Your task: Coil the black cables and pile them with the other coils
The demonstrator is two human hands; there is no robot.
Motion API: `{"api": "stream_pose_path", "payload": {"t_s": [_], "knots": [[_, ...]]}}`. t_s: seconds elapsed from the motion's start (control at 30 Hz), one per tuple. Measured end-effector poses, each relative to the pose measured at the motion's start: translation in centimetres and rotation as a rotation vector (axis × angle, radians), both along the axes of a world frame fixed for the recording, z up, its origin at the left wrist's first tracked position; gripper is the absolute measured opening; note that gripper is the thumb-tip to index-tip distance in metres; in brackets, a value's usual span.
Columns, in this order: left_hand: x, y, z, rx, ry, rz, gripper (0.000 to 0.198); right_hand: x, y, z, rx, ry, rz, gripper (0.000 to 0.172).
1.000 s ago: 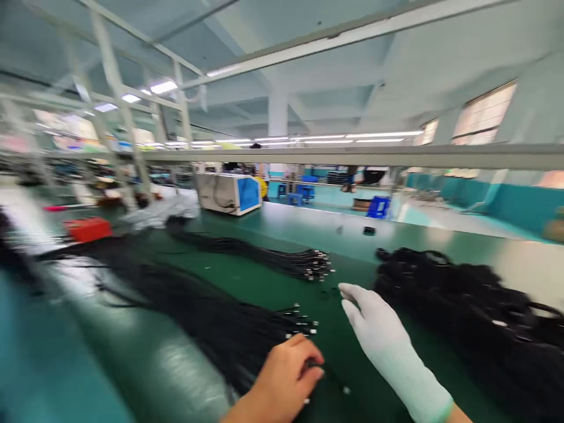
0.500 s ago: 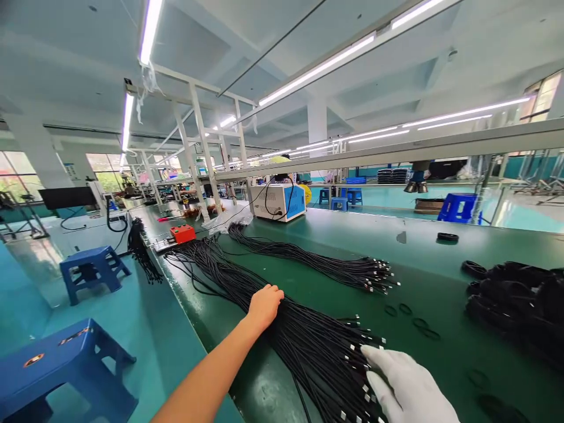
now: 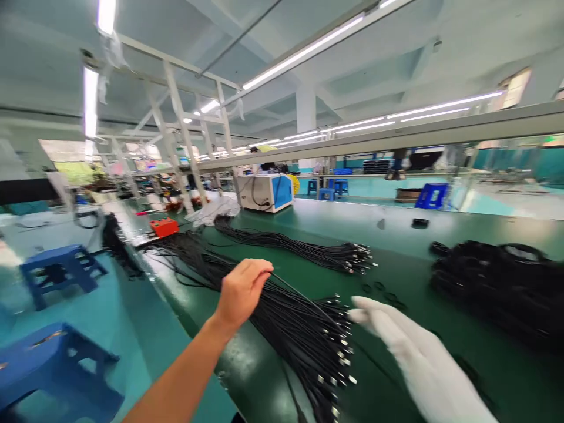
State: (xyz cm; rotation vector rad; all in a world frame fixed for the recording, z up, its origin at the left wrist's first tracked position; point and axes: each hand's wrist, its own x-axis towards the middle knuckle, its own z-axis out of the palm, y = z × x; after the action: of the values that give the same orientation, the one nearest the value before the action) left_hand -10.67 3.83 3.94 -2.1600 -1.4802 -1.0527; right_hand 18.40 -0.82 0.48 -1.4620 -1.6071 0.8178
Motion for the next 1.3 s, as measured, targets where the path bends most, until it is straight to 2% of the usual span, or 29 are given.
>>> {"api": "stream_pose_path", "payload": {"t_s": [0.03, 0.1, 0.17, 0.27, 0.33, 0.37, 0.4, 0.43, 0.47, 0.5, 0.53, 0.57, 0.63, 0.77, 0.83, 0.9, 1.03, 1.17, 1.23, 1.3], "knots": [[0.7, 0.1, 0.5, 0.024, -0.028, -0.029, 0.016, -0.7, -0.5, 1.0, -0.149, 0.207, 0.164, 0.053], [1.4, 0.8, 1.4, 0.061, -0.082, -0.043, 0.016, -1.6, -1.1, 2.0, -0.323, 0.526, 0.407, 0.062], [1.5, 2.0, 2.1, 0.070, -0.062, 0.057, 0.016, -1.6, -1.5, 1.5, -0.354, 0.569, 0.559, 0.047], [1.7, 2.9, 2.4, 0.032, 0.082, 0.315, 0.018, -1.2, -2.1, -0.4, -0.487, 0.522, 0.597, 0.030], [2.9, 2.1, 1.9, 0.056, 0.170, 0.367, 0.020, -1.2, -2.3, -1.3, -0.552, 0.507, 0.544, 0.023], [3.9, 1.3, 1.4, 0.080, 0.215, 0.295, 0.023, -1.2, -2.4, -1.4, -0.552, 0.487, 0.518, 0.022], [5.1, 0.3, 0.8, 0.098, 0.251, 0.166, 0.027, -1.3, -2.4, -1.3, -0.545, 0.462, 0.504, 0.022], [6.4, -0.6, 0.1, 0.100, 0.281, -0.028, 0.030, -1.4, -2.4, -1.1, -0.535, 0.441, 0.503, 0.022], [7.6, -1.5, -0.6, 0.026, 0.337, -0.266, 0.029, -1.4, -2.3, -0.7, -0.528, 0.437, 0.514, 0.020], [8.6, -2.2, -1.1, -0.055, 0.351, -0.428, 0.023, -1.3, -2.1, -0.5, -0.523, 0.451, 0.534, 0.019], [9.5, -2.7, -1.4, -0.135, 0.345, -0.517, 0.017, -1.2, -1.9, -0.3, -0.529, 0.482, 0.557, 0.018], [10.0, -3.0, -1.5, -0.217, 0.337, -0.556, 0.016, -1.1, -1.7, -0.4, -0.549, 0.533, 0.583, 0.018], [10.7, -3.0, -1.2, -0.364, 0.312, -0.548, 0.016, -0.7, -1.4, -1.2, -0.634, 0.702, 0.645, 0.021], [11.4, -2.7, 0.5, -0.594, 0.263, -0.654, 0.015, -0.5, -1.2, -4.1, -0.826, 1.097, 0.880, 0.036], [12.0, -2.6, 1.1, -0.661, 0.231, -0.722, 0.019, -0.5, -1.3, -4.9, -0.879, 1.164, 0.948, 0.042], [12.6, -2.4, 1.4, -0.709, 0.227, -0.773, 0.019, -0.5, -1.4, -5.2, -0.911, 1.170, 0.959, 0.045], [13.9, -2.0, 1.7, -0.726, 0.260, -0.844, 0.018, -0.6, -1.4, -5.6, -0.921, 1.171, 1.015, 0.045], [14.9, -1.6, 1.1, -0.724, 0.218, -0.868, 0.017, -0.6, -1.6, -6.1, -0.897, 1.184, 1.032, 0.040], [15.2, -1.4, 0.1, -0.741, 0.162, -0.872, 0.020, -0.3, -1.9, -5.6, -0.822, 1.209, 0.982, 0.037], [15.1, -1.2, -1.3, -0.735, 0.106, -0.818, 0.026, 0.5, -2.2, -4.3, -0.691, 1.261, 0.953, 0.039]]}}
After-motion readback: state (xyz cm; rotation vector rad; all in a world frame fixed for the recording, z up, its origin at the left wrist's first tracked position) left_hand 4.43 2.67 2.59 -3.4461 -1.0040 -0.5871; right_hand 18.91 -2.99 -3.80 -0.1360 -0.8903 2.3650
